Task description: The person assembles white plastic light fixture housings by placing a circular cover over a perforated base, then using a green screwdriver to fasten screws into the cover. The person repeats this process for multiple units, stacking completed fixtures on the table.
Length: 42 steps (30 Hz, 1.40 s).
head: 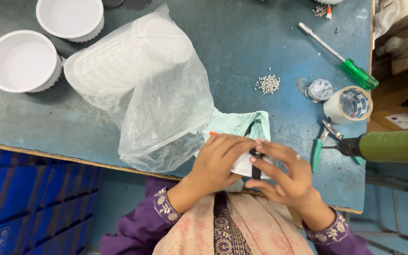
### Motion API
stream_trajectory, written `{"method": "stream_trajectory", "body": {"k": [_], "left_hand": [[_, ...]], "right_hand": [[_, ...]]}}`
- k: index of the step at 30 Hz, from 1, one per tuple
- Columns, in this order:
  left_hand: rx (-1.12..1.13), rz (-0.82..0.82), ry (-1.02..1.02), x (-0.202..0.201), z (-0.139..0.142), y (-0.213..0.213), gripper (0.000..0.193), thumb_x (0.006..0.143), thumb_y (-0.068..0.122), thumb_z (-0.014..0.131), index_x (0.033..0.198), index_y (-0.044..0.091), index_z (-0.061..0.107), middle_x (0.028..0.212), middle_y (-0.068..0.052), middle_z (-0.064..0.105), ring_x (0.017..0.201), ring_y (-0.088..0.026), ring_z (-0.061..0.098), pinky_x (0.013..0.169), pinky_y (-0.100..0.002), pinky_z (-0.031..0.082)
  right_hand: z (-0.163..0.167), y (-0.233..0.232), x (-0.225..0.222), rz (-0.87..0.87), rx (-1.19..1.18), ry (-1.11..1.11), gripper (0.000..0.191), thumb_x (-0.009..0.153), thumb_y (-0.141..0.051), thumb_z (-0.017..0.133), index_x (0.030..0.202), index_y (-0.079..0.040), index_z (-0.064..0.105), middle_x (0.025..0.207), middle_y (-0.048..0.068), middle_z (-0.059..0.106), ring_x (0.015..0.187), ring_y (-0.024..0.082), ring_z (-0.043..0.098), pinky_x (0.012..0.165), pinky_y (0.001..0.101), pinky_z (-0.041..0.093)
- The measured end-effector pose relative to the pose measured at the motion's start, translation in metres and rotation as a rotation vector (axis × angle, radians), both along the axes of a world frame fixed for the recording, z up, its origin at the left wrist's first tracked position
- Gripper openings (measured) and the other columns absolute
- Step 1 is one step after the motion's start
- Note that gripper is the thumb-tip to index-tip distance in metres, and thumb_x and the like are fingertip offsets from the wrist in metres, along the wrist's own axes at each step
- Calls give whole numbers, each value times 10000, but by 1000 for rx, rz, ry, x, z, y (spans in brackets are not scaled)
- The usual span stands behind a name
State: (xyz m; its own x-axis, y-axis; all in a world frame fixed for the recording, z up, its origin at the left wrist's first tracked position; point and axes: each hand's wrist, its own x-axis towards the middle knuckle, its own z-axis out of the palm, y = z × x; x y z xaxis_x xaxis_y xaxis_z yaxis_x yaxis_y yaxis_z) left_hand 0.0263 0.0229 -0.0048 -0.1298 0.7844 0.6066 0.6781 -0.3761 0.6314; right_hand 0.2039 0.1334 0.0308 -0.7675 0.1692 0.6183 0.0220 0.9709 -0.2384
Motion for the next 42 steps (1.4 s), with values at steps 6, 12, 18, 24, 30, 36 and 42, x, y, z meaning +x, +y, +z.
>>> {"method": "stream_trajectory", "body": {"k": [6, 12, 18, 24, 30, 36, 42], "left_hand": [[20, -69, 29, 2, 1, 2, 604, 761, 218, 799, 1326, 96, 624, 1259, -29, 676, 1133, -253, 664, 949, -397, 497], [35, -60, 60, 3, -1, 8, 582, 739, 195, 777, 1297, 97, 644, 1240, -33, 690, 1127, -248, 680, 929, -399, 513], [37, -46, 29, -1, -6, 13, 514, 788, 191, 787, 1275, 91, 658, 1222, -32, 705, 1111, -239, 695, 909, -390, 515], [28, -34, -55, -8, -10, 16, 458, 821, 200, 805, 1246, 98, 671, 1207, -34, 713, 1094, -242, 704, 901, -390, 538], [15, -65, -83, -14, -10, 20, 452, 835, 196, 771, 1261, 88, 667, 1222, -37, 717, 1089, -250, 705, 898, -389, 523], [5, -69, -126, -13, -10, 21, 421, 868, 204, 751, 1270, 108, 669, 1223, -22, 716, 1111, -245, 707, 936, -382, 537], [14, -51, -128, -11, -10, 21, 443, 868, 246, 771, 1276, 104, 674, 1193, -25, 718, 1094, -242, 705, 933, -380, 534]], "right_hand": [[-3, 7, 8, 48, -123, 74, 353, 920, -354, 723, 988, -9, 752, 964, 132, 713, 946, 321, 740, 774, 366, 598], [-9, 9, 12, -68, -529, 100, 370, 1024, -349, 614, 946, -10, 740, 916, 95, 729, 835, 212, 724, 729, 307, 556], [-11, 17, -1, -9, -704, 127, 366, 1030, -351, 628, 913, -19, 726, 894, 71, 698, 820, 174, 673, 745, 290, 531], [-13, 17, -13, -28, -701, 101, 357, 985, -365, 656, 915, -28, 748, 854, 52, 645, 790, 161, 580, 724, 298, 432], [-7, 22, -18, -27, -658, 94, 329, 979, -348, 663, 909, -38, 750, 849, 42, 661, 794, 155, 588, 751, 301, 416], [-4, 23, -19, -35, -667, 83, 319, 971, -341, 666, 918, -39, 750, 856, 45, 658, 798, 157, 591, 748, 293, 421], [-3, 23, -17, -45, -638, 74, 322, 972, -345, 662, 913, -42, 751, 855, 45, 662, 806, 161, 599, 766, 301, 421]]}}
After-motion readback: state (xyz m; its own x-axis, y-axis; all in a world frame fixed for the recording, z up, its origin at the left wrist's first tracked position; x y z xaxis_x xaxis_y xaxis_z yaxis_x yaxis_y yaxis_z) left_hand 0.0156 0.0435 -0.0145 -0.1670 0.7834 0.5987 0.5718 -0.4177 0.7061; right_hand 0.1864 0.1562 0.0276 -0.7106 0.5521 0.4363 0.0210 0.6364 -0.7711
